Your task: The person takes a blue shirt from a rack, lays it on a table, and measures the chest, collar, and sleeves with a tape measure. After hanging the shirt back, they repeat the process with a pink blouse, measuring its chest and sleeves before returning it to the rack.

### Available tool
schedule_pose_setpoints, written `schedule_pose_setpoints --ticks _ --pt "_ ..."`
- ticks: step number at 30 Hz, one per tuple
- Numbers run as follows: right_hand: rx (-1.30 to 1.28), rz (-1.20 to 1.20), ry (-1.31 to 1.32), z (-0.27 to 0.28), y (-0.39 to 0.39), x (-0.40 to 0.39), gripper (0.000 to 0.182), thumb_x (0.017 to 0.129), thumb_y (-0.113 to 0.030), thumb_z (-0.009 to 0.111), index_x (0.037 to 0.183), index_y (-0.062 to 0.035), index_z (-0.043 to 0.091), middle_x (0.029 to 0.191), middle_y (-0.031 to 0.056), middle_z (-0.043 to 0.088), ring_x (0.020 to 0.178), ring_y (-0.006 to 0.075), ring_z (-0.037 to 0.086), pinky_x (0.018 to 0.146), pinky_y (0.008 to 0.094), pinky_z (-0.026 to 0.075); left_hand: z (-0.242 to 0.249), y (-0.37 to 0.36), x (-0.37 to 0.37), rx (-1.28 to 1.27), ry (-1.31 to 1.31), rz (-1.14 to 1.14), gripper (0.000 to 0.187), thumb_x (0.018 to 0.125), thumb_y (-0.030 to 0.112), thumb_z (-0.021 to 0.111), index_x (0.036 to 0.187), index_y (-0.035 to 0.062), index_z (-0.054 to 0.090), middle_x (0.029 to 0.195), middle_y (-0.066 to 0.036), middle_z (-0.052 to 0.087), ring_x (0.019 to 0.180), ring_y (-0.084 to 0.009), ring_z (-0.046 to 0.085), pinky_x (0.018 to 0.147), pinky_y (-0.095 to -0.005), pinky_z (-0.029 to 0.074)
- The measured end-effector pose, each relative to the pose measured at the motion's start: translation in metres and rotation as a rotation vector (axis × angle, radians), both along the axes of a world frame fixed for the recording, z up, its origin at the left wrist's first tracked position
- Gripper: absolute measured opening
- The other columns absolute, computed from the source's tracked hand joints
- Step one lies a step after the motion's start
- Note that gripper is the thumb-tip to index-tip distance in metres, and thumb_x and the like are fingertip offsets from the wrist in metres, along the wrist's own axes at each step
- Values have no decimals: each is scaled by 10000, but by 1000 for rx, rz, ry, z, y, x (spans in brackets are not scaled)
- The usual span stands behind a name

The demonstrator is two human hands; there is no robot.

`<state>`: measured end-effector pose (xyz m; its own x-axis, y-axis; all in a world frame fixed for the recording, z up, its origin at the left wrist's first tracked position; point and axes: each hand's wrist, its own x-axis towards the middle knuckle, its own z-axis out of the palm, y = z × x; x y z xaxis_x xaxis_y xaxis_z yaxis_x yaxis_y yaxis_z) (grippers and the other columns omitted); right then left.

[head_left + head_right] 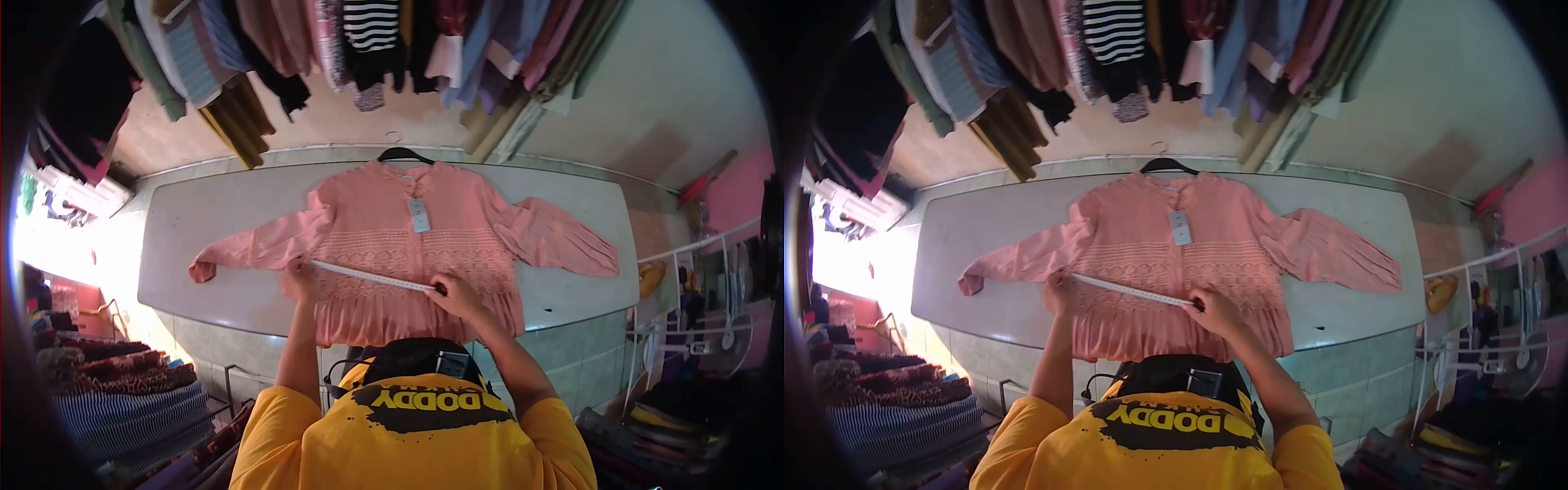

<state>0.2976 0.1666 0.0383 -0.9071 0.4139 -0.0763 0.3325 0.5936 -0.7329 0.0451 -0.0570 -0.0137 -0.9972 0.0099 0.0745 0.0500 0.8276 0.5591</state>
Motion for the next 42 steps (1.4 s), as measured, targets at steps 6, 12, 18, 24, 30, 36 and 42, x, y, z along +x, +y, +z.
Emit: schedule_pose_setpoints --ticks 6,12,18,24,30,36,42 --pt "27 37 21 5 37 10 166 752 -222 579 797 -63 591 798 109 542 783 287 542 695 352 437 2 7 -3 -224 7 -29 187 751 280 526 874 186 631 841 -73 636 785 -281 589 677 -415 430" --pt "435 -216 -236 0 154 78 131 708 -254 564 735 -144 630 841 79 588 764 271 577 685 402 458 10 9 -3 -249 -7 -5 200 740 262 516 865 181 648 833 -79 638 794 -280 597 671 -415 433" --pt "239 -266 -402 -6 180 101 158 713 -288 582 780 -160 646 904 80 575 844 268 569 730 380 458 23 14 -1 -229 -53 -20 190 730 246 520 838 157 650 788 -84 635 757 -273 605 629 -407 440" --pt "206 -237 -377 -15 183 105 171 711 -291 594 818 -175 659 897 80 564 881 266 554 761 360 450 17 11 -2 -191 -4 -15 178 722 241 530 825 158 649 773 -84 632 724 -282 607 595 -411 442" --pt "218 -223 -341 -15 182 105 160 702 -267 602 798 -153 659 885 87 560 885 261 548 767 364 447 10 9 -6 -224 -21 -8 175 715 249 547 820 163 658 760 -84 632 709 -283 609 595 -400 450" --pt "245 -271 -320 -19 178 106 147 702 -267 601 774 -154 661 886 76 559 885 254 550 752 365 449 13 8 -5 -142 -5 -26 193 711 252 547 817 137 660 751 -95 630 706 -279 611 596 -391 454" --pt "189 -284 -247 -3 170 105 216 700 -248 623 846 -89 622 785 100 616 689 265 601 632 357 475 10 -3 -9 72 25 -82 162 725 200 586 740 43 624 682 -120 612 639 -248 586 616 -361 447"
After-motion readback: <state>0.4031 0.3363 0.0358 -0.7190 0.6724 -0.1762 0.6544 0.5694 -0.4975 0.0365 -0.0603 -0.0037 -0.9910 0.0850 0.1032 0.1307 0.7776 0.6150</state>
